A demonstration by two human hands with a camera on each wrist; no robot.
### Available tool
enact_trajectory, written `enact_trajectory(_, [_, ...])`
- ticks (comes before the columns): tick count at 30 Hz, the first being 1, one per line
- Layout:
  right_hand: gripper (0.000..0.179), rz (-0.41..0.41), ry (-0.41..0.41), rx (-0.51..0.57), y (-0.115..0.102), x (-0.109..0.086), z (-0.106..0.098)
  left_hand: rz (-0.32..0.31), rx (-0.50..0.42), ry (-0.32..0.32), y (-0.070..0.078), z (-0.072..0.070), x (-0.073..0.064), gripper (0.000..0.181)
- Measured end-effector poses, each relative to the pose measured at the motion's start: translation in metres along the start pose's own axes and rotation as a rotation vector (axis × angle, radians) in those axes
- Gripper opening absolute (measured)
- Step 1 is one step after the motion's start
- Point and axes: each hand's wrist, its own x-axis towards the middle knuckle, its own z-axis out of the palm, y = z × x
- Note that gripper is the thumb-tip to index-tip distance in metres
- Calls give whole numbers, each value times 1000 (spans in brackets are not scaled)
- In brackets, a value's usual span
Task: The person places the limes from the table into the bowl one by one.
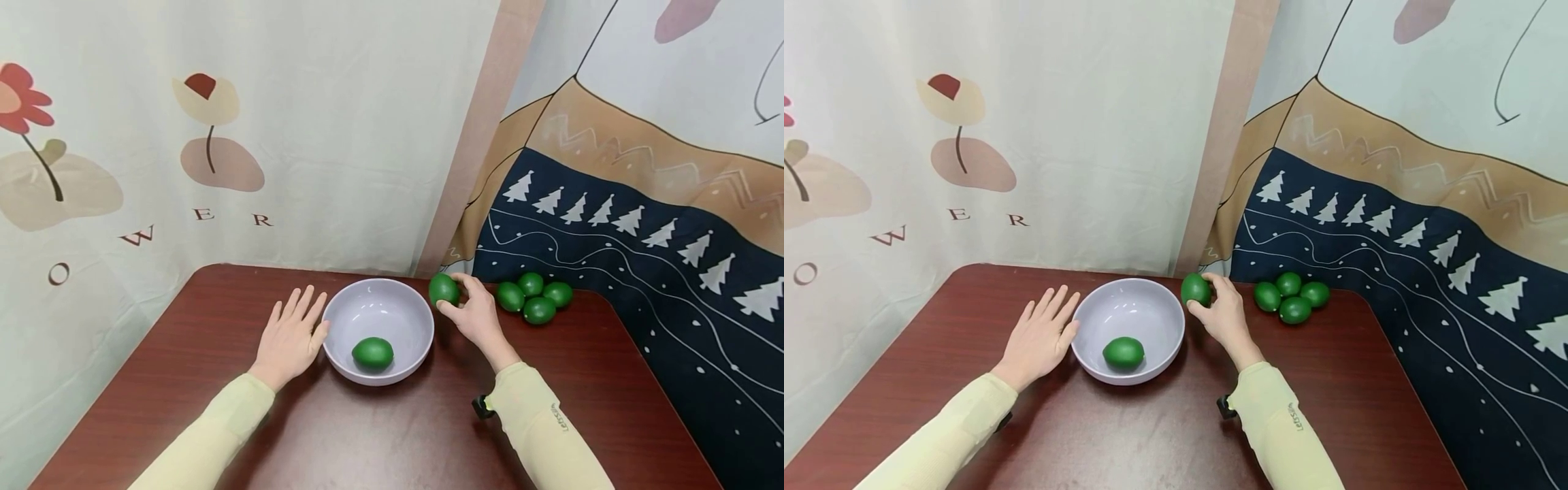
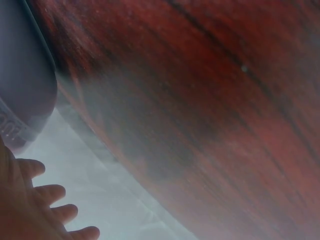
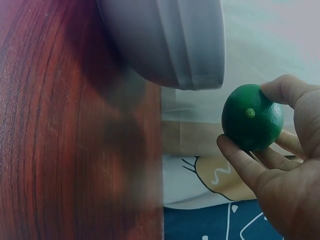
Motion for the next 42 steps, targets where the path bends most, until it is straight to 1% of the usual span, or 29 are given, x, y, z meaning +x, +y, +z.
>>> enact_trajectory(17, [52,-20,6,4,-4,0,6,6,-1,7,0,0,0,59])
enact_trajectory(29, [53,-29,-13,16,-9,-2,9,3,-6,9,0,-1,0,59])
enact_trajectory(42, [55,-27,-39,26,-13,-1,13,0,-4,1,-1,2,1,60])
